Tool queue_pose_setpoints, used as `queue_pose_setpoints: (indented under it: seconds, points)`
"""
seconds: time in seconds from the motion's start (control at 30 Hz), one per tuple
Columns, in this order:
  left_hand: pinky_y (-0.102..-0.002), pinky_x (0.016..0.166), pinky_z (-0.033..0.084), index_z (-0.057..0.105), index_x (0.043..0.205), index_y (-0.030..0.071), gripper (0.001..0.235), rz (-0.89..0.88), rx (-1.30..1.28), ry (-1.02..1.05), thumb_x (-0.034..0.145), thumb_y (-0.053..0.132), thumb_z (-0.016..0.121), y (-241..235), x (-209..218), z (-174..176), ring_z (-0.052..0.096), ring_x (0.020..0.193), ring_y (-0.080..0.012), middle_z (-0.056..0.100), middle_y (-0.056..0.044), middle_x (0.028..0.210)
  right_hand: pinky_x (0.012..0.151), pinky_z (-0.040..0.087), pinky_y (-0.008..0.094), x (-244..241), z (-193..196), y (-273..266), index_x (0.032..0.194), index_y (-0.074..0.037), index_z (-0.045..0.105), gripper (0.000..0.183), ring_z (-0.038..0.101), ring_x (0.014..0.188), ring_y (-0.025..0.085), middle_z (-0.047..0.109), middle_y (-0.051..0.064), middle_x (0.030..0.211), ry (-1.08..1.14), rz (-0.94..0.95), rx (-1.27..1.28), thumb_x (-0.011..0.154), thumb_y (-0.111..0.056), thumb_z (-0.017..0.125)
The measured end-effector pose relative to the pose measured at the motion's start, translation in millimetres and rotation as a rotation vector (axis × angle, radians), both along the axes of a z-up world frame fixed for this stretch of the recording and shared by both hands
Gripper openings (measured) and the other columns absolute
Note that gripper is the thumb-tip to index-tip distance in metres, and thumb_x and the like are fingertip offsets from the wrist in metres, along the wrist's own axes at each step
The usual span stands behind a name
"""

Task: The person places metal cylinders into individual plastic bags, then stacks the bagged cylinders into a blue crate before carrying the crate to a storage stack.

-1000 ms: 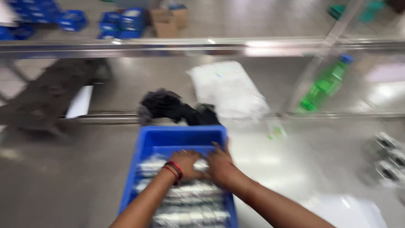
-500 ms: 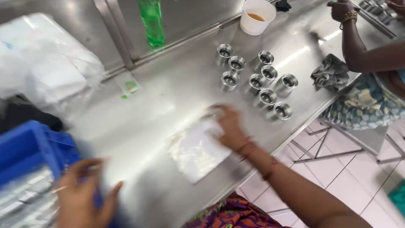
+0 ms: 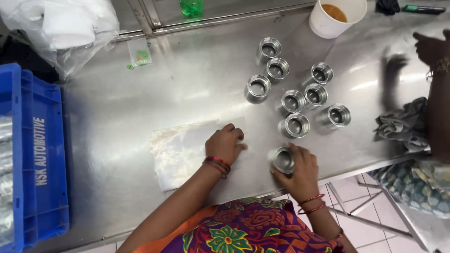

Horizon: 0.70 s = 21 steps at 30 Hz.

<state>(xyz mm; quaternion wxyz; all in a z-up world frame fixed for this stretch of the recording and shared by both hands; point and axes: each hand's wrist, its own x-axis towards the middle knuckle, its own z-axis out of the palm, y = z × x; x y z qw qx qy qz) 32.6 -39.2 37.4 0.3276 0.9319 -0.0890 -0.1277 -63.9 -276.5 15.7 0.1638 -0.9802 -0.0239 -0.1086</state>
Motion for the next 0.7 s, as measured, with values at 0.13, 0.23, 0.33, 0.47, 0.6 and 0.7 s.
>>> queue_pose_setpoints:
  seconds: [0.13,0.23,0.33,0.47,0.6,0.7]
  points:
    - [-0.042,0.073,0.057,0.078,0.086,0.015,0.010,0.058,0.001,-0.118,0.088,0.025,0.076,-0.4,11.4,-32.2,0.068,0.087,-0.0274,0.071,0.000,0.099,0.097,0.046,0.048,18.5,0.8,-13.1,0.136,-0.004,0.056,0.088,0.058,0.113,0.038,0.062,0.016,0.125,0.074,0.053,0.103,0.062,-0.037,0.091]
    - [-0.039,0.083,0.059,0.080,0.091,0.014,0.009,-0.074,-0.231,-0.102,0.091,0.023,0.077,13.9,15.8,-48.8,0.072,0.092,-0.0235,0.075,-0.001,0.100,0.099,0.051,0.045,39.6,-2.6,-31.1,0.138,-0.002,0.050,0.093,0.062,0.116,0.033,0.063,0.017,0.125,0.133,0.106,0.419,0.062,-0.035,0.092]
    - [-0.035,0.094,0.065,0.079,0.095,0.017,0.016,-0.022,-0.574,0.234,0.081,0.023,0.080,18.5,16.1,-58.7,0.078,0.103,-0.0192,0.078,0.004,0.106,0.094,0.053,0.042,62.1,-0.3,-26.5,0.143,-0.003,0.036,0.103,0.063,0.115,0.028,0.065,0.018,0.123,0.580,0.071,0.925,0.061,-0.029,0.093]
    - [-0.043,0.111,0.052,0.078,0.098,0.013,0.011,-0.201,-0.862,0.050,0.087,0.015,0.081,16.9,21.0,-47.8,0.055,0.139,-0.0242,0.077,-0.001,0.119,0.080,0.061,0.038,80.3,-21.7,-16.1,0.140,-0.001,0.036,0.091,0.071,0.099,0.033,0.070,0.027,0.113,0.847,-0.059,1.059,0.070,-0.030,0.087]
    - [-0.041,0.110,0.055,0.077,0.099,0.015,0.008,-0.370,-0.811,-0.236,0.091,0.015,0.079,8.4,19.3,30.6,0.062,0.137,-0.0230,0.080,0.003,0.114,0.082,0.061,0.041,78.9,-27.7,-19.8,0.147,-0.004,0.037,0.096,0.060,0.098,0.027,0.049,0.016,0.117,0.703,0.286,1.191,0.068,-0.014,0.092]
    - [-0.042,0.104,0.053,0.079,0.100,0.012,0.013,-0.335,-0.735,-0.324,0.087,0.013,0.082,21.4,24.1,61.0,0.070,0.111,-0.0162,0.082,0.000,0.106,0.091,0.057,0.041,79.1,8.7,50.9,0.138,-0.005,0.048,0.076,0.061,0.110,0.030,0.058,0.015,0.123,0.177,0.410,0.662,0.072,-0.012,0.085]
